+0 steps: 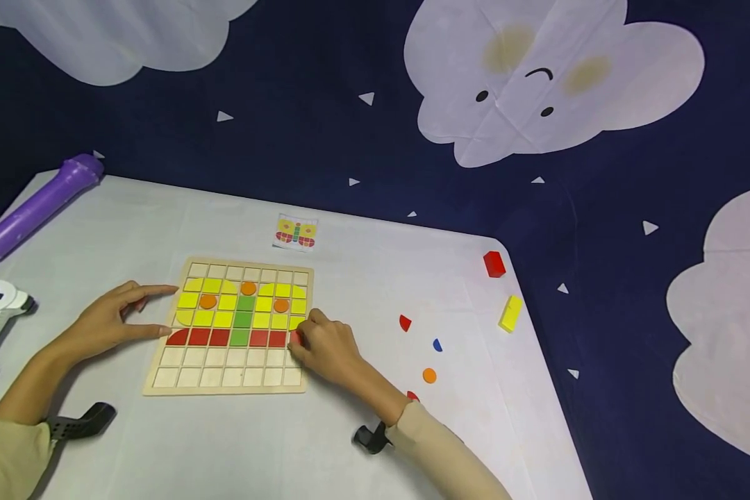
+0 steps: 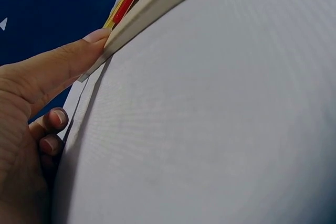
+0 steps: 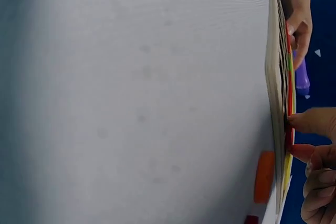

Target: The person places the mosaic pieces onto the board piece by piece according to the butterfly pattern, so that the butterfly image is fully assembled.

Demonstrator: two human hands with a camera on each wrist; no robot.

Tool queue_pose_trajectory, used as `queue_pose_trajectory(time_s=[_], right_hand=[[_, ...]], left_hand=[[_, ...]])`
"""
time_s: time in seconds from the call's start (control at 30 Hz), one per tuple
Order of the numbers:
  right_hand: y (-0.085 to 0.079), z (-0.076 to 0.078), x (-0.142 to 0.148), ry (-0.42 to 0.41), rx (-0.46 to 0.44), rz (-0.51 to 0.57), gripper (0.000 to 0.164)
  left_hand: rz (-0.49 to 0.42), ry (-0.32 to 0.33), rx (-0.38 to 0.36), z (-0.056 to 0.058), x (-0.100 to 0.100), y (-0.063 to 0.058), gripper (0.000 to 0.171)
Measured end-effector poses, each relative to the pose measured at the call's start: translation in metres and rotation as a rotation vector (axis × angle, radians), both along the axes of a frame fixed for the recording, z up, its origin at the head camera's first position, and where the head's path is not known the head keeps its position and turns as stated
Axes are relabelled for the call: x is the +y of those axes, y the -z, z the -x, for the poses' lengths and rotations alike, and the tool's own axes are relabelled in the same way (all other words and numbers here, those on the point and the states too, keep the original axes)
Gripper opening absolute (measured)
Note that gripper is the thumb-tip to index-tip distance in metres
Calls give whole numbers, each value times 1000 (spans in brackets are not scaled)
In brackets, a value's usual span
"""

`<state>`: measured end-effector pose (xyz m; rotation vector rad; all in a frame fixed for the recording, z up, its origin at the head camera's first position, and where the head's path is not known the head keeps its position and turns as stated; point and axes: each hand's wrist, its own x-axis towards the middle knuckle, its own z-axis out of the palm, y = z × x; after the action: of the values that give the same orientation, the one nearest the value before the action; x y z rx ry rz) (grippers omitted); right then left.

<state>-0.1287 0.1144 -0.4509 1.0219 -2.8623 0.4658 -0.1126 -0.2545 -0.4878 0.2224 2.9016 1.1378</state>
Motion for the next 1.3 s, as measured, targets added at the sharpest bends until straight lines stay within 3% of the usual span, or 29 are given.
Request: queue_pose_trajectory(time_s=[0.17, 0.63, 1.07, 1.3], right_hand=[[1, -2, 1, 22, 2, -7, 17], [6, -4, -2, 55, -70, 114, 12], [7, -2, 3, 113, -254, 206, 12], [8, -3, 1, 110, -221, 200, 13]], left_hand=[[1, 3, 0, 1, 1, -2, 69], [-2, -6, -11, 1, 1, -3, 69], [-14, -12, -27, 0, 2, -2, 69], [-13, -12, -35, 0, 1, -1, 69]])
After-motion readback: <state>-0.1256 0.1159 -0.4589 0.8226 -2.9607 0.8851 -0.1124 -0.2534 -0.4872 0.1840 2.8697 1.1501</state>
